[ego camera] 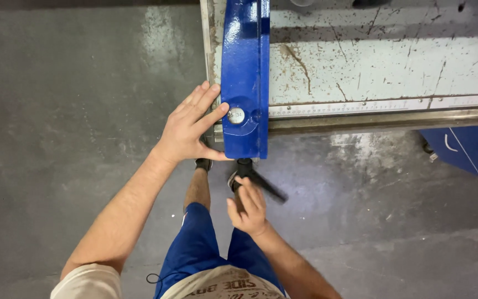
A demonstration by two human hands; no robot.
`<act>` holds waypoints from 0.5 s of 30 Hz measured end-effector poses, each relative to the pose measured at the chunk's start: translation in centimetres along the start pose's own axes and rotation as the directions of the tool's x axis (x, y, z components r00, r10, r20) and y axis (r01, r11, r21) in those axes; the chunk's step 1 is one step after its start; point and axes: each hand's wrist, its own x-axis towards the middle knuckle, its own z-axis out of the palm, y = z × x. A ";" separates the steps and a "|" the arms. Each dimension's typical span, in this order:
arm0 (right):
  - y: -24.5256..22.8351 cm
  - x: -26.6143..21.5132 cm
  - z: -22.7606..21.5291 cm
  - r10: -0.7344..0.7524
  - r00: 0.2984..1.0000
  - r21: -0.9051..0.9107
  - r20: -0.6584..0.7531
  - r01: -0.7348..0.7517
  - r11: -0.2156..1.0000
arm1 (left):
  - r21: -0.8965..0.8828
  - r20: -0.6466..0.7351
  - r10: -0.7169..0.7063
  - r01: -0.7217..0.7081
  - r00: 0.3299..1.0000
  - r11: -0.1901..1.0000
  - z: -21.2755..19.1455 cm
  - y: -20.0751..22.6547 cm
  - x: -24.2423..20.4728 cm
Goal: The person operates a blue woodworking machine to process white rectangular panels, feeding them through the mechanism and stacking the finished pieces. They then retrieve a tool from a drawer and use it to adjust a component on the machine's internal mechanism before returning to the machine to make further adjustments.
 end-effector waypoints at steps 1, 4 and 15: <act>-0.1 -0.1 -0.4 0.073 0.997 -0.057 -0.019 -0.074 0.996 | -0.006 0.003 -0.003 0.003 1.000 1.000 0.0 0.0 0.0; -0.6 1.2 -1.1 0.203 0.978 -0.141 -0.054 -0.208 0.968 | -0.010 0.001 -0.007 0.007 1.000 1.000 0.1 0.0 0.0; 3.3 3.0 -3.1 0.435 0.876 0.022 0.206 -0.449 0.893 | -0.041 0.005 0.003 -0.003 1.000 0.999 0.0 -0.1 0.2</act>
